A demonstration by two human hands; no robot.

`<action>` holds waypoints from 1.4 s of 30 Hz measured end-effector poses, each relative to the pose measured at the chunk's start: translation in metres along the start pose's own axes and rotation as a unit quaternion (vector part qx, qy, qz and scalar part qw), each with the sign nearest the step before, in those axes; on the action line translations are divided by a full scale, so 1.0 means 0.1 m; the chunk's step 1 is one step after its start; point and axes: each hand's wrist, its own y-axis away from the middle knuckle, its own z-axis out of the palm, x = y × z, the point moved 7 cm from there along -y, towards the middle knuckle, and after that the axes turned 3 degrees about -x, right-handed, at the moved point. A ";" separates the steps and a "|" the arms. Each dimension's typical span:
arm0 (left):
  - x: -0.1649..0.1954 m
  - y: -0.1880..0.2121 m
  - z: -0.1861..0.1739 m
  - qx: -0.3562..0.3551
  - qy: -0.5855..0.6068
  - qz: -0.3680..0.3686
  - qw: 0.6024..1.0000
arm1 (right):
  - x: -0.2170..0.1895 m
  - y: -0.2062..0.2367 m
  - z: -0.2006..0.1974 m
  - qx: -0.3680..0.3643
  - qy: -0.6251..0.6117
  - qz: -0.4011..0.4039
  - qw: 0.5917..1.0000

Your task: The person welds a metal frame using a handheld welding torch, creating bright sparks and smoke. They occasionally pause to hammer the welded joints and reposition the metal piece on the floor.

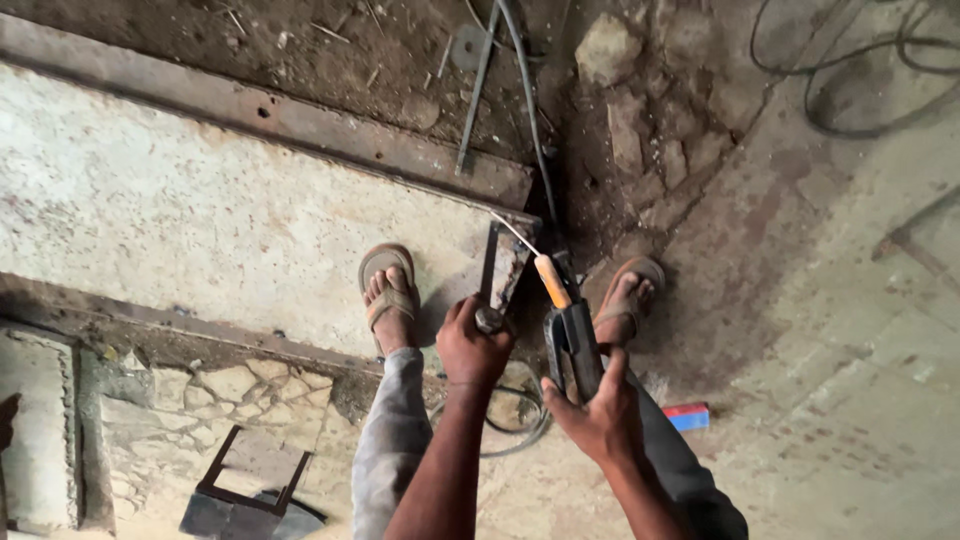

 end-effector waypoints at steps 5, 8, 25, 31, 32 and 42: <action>-0.02 -0.01 0.01 -0.010 0.005 -0.007 1.000 | -0.02 0.01 0.02 -0.007 -0.019 -0.007 1.000; -0.05 0.01 0.04 -0.014 0.020 -0.024 0.999 | -0.02 0.02 0.01 0.006 0.013 -0.019 1.000; -0.10 0.12 0.16 0.014 0.037 0.003 0.999 | -0.03 0.00 0.02 0.013 0.002 -0.057 0.998; -0.15 0.09 0.18 0.000 0.023 -0.015 1.000 | 0.05 -0.01 0.03 -0.015 0.002 0.012 1.000; -0.17 0.09 0.20 -0.014 0.006 -0.031 0.999 | 0.11 -0.01 0.07 -0.041 0.000 0.063 0.997; -0.14 0.10 0.17 0.003 -0.004 -0.021 1.000 | -0.12 -0.03 0.00 -0.006 0.010 -0.046 0.999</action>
